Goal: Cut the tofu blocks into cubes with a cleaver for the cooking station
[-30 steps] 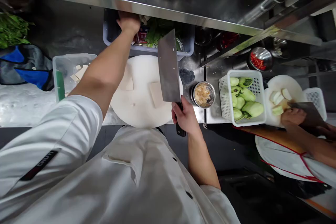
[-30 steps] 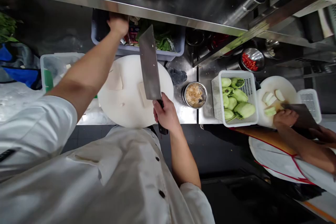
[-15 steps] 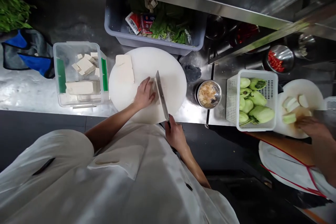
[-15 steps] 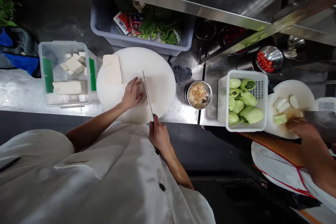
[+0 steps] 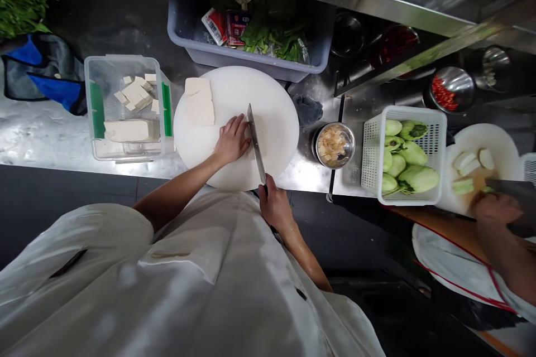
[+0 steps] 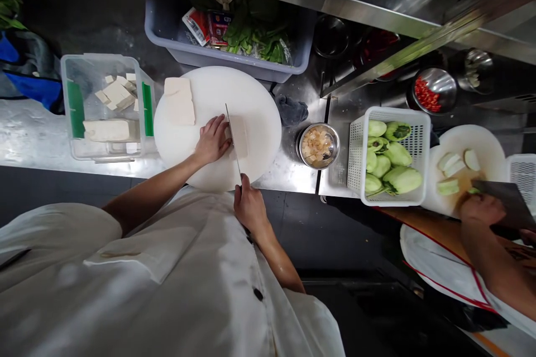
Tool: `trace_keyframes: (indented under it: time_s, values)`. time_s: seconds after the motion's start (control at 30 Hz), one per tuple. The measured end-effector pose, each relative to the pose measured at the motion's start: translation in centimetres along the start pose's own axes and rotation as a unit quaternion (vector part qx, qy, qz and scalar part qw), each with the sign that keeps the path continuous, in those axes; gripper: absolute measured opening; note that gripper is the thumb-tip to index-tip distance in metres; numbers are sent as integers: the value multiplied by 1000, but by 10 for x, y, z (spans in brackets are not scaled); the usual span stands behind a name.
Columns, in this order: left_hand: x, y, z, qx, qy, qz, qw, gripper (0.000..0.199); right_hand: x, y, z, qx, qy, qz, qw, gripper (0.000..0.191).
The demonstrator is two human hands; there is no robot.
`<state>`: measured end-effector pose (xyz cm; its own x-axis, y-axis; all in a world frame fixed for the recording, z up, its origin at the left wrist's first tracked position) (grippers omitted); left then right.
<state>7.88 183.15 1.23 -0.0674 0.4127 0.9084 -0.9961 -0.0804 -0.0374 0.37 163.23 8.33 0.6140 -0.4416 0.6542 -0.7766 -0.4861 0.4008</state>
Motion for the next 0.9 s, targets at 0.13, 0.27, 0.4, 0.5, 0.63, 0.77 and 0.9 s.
trace_keyframes:
  time_s: [0.13, 0.27, 0.4, 0.5, 0.63, 0.77, 0.9]
  values:
    - [-2, 0, 0, 0, -26, -11, 1000, 60, -3, -3, 0, -1, 9, -3, 1000, 43]
    - [-3, 1, 0, 2, -34, -8, 999, 60, -9, -10, 4, -33, 36, -17, 999, 42]
    - [-2, 1, 0, 1, -31, -3, 1000, 60, -4, -5, 1, -11, 32, -5, 999, 43]
    - [0, 1, 2, -5, -24, -1, 1000, 59, 7, 3, -1, 5, 30, 18, 999, 47]
    - [-1, -3, 9, -15, -21, 1, 1000, 61, 14, 3, 2, -8, 34, 15, 999, 47]
    - [-3, -4, 14, -19, -28, -7, 999, 62, 13, -3, 7, -18, 36, 1, 999, 45]
    - [-2, -4, 15, -18, -38, -7, 999, 61, 11, -3, 8, -11, 36, -4, 999, 45]
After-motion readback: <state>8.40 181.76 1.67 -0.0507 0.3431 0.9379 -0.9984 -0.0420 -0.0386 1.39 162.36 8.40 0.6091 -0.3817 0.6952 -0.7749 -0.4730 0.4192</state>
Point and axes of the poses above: each hand's wrist, its own y-axis away from the middle knuckle, its own x-axis out of the back of the hand, z = x × y, the point moved 7 cm from there along -y, towards the middle knuckle, and after that the axes turned 9 degrees about -y, right-handed, at the moved point
